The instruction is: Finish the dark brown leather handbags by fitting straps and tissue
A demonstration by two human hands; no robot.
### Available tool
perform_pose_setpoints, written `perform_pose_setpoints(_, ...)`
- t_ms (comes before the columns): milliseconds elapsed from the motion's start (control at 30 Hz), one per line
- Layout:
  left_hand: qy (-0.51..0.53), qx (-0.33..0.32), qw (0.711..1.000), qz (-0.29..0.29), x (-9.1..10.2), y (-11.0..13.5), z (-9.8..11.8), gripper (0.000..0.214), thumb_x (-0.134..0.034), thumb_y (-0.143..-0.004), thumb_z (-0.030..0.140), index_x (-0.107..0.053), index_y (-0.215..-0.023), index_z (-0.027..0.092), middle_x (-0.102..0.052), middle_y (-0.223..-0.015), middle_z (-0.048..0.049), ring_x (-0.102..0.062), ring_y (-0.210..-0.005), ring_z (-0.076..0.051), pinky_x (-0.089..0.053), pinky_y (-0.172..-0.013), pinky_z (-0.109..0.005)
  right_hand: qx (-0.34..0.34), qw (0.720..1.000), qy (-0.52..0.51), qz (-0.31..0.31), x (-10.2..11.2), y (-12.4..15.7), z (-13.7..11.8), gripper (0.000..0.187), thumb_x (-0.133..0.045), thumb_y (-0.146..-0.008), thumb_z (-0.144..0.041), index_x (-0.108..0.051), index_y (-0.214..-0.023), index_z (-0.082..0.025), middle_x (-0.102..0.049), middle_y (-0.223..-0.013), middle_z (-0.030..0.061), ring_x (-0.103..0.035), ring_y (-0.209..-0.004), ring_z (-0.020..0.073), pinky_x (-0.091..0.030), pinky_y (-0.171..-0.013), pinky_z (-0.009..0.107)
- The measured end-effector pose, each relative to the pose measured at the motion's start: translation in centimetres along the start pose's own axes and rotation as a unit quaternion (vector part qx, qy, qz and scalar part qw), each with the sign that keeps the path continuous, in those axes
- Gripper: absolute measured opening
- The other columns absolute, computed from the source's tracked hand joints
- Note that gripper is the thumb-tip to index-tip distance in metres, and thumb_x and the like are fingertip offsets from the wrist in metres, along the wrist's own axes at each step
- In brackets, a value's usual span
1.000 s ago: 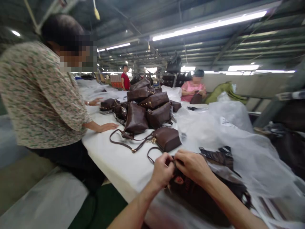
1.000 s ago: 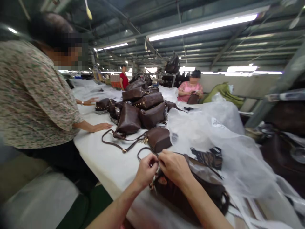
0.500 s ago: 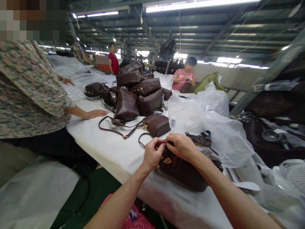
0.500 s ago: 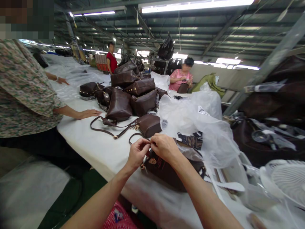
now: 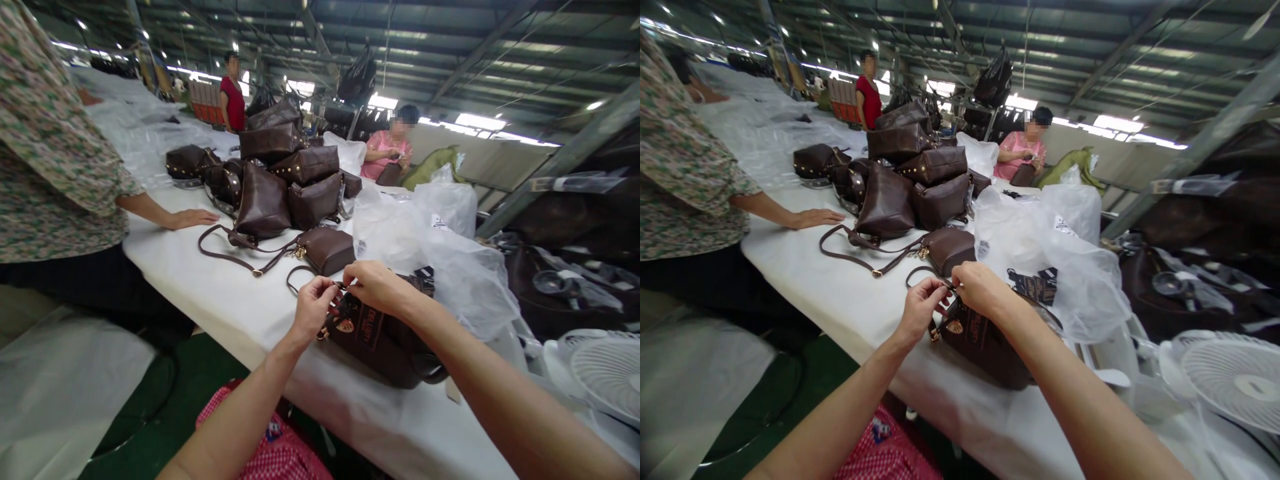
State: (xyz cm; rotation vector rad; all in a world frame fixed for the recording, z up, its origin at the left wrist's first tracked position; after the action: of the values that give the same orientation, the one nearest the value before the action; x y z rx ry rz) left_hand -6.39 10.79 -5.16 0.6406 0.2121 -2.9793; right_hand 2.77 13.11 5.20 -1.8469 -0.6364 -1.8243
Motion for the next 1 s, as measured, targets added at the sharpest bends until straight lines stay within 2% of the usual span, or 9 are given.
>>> perform_pose_setpoints(167,-0.022,-0.022,0.999,0.014,0.6,-0.2,0.2,0.022,-0.069,-0.071,0.036,-0.062,-0.075,0.015,-0.061,-0.068,-0.0002,-0.056,-0.058,-0.009,-0.05,-0.043,-0.016,0.032,0.999,0.022,-0.006,-0.5,-0.8,-0.4,0.019,-0.058,-0.08,-0.006,-0.073,-0.089,-0.014,-0.069,-0.086,0.0072,-0.062,-0.081,0.0171,-0.041,-0.072,0.023)
perform_pose_setpoints(333,-0.032,-0.043,0.998,0.028,0.8,-0.3,0.1,0.019,-0.068,-0.071,0.033,-0.061,-0.074,0.015,-0.058,-0.066,0.0015,-0.055,-0.056,-0.009,-0.05,-0.042,-0.015,0.042,0.998,0.028,-0.029,-0.7,-1.2,-0.5,0.02,-0.057,-0.084,-0.012,-0.076,-0.085,-0.018,-0.069,-0.083,0.0067,-0.062,-0.078,0.0172,-0.041,-0.07,0.024)
perform_pose_setpoints(700,-0.016,-0.027,0.999,0.017,0.5,-0.6,-0.2,0.022,-0.067,-0.071,0.034,-0.056,-0.074,0.016,-0.055,-0.065,0.0029,-0.052,-0.053,-0.008,-0.049,-0.039,-0.018,0.059,0.997,0.034,-0.028,-1.5,-1.6,-0.1,0.022,-0.053,-0.085,-0.013,-0.075,-0.083,-0.015,-0.07,-0.084,0.0078,-0.063,-0.079,0.0171,-0.04,-0.069,0.024)
perform_pose_setpoints(1000,-0.033,-0.012,0.999,0.005,0.1,-0.6,-0.2,0.026,-0.067,-0.073,0.038,-0.055,-0.073,0.016,-0.055,-0.064,0.0027,-0.053,-0.052,-0.008,-0.047,-0.04,-0.017,0.06,0.997,0.035,-0.018,-1.2,-1.4,-0.1,0.022,-0.052,-0.085,-0.012,-0.074,-0.078,-0.015,-0.069,-0.083,0.0074,-0.062,-0.075,0.0163,-0.039,-0.066,0.024)
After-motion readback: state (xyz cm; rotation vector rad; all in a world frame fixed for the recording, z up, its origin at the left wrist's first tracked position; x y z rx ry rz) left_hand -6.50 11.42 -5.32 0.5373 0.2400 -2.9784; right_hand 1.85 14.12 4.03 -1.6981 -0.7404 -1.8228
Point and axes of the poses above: each hand's wrist, its own y-axis away from the middle knuckle, its own x-axis out of the back of the hand, z = x × y, the point moved 6 cm from there along -y, towards the middle knuckle
